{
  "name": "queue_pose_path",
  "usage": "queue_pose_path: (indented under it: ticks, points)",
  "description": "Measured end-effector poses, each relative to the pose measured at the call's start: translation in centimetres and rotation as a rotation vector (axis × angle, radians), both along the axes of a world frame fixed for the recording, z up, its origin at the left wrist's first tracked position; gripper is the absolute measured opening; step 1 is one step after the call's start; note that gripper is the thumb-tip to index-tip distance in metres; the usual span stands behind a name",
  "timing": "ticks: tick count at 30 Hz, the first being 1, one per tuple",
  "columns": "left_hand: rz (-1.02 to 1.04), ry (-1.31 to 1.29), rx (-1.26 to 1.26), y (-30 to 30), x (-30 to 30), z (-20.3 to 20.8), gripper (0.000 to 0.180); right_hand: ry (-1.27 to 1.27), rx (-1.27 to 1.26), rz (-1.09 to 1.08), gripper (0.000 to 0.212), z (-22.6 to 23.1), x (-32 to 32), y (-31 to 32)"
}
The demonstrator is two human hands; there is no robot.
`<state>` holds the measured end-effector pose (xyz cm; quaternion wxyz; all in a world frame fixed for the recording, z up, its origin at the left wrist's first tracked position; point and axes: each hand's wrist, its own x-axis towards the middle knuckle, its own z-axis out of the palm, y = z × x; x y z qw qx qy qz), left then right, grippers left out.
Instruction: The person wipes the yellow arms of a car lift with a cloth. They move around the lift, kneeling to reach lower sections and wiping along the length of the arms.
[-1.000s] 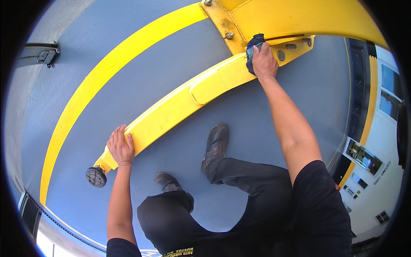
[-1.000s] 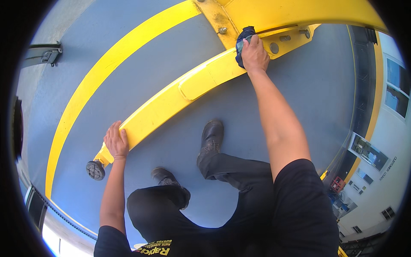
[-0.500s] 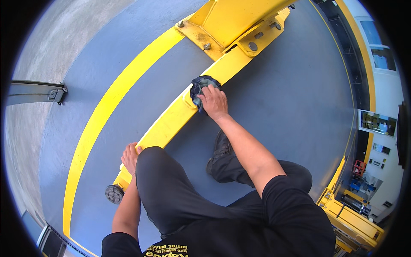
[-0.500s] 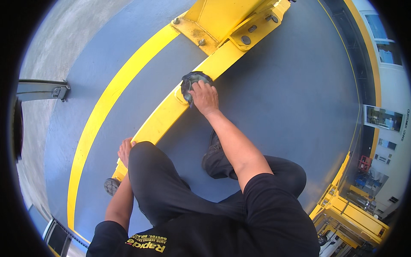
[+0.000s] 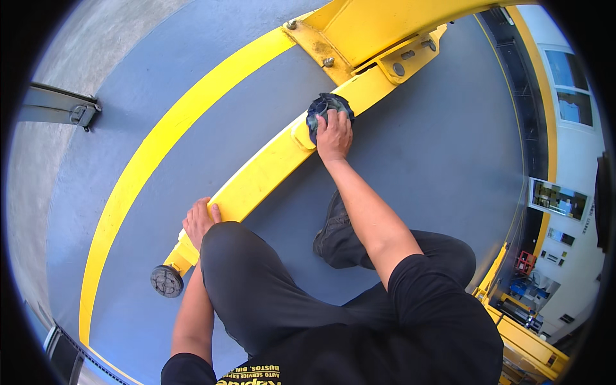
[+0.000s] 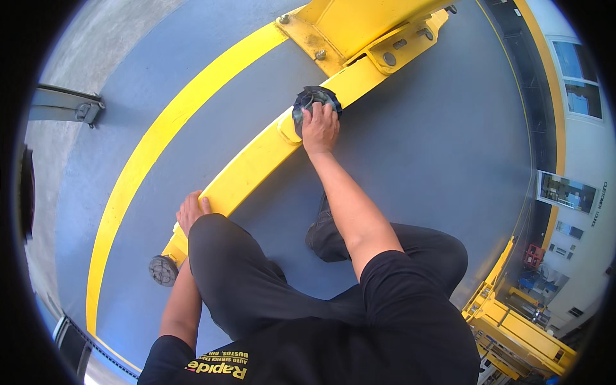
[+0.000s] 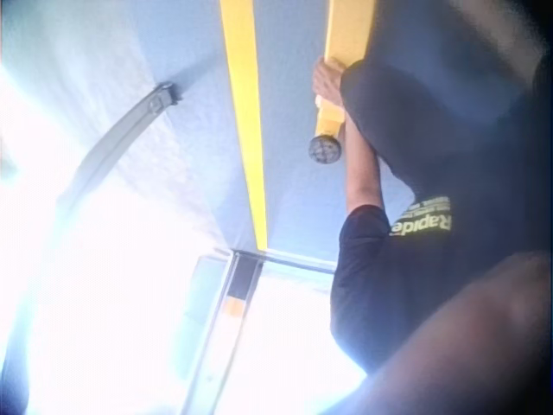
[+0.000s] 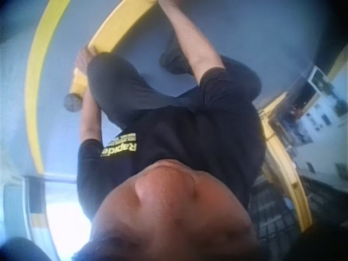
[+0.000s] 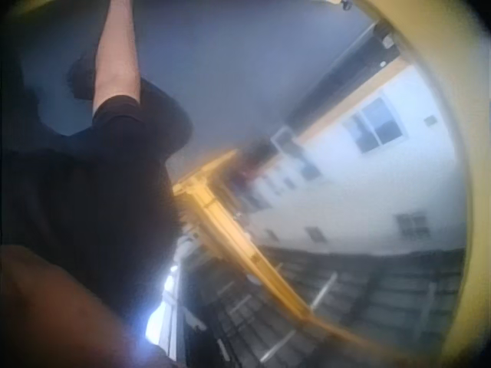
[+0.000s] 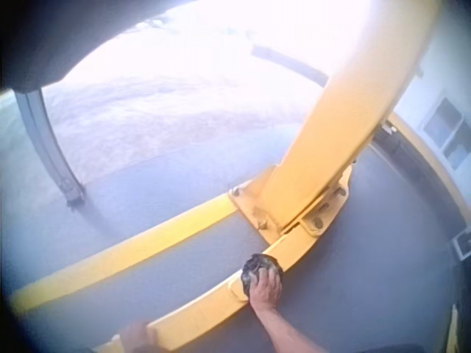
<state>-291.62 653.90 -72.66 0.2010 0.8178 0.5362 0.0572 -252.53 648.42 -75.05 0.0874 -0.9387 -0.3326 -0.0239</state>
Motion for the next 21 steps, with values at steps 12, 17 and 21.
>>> queue_pose_path:
  ticks: [12, 17, 21]
  points:
    - [-0.013, -0.026, 0.047, 0.0, -0.2, -0.8, 0.029, -0.209, 0.053, -0.183, 0.038, 1.9, 15.1, 2.5]
    - [-0.005, -0.017, 0.018, 0.0, -0.2, -0.7, 0.028, -0.076, 0.139, -0.117, 0.044, 2.6, 19.1, -0.4]
    - [0.002, -0.018, 0.019, 0.1, -0.4, -0.9, 0.029, 0.077, 0.102, -0.268, 0.041, 3.9, 19.6, -2.3]
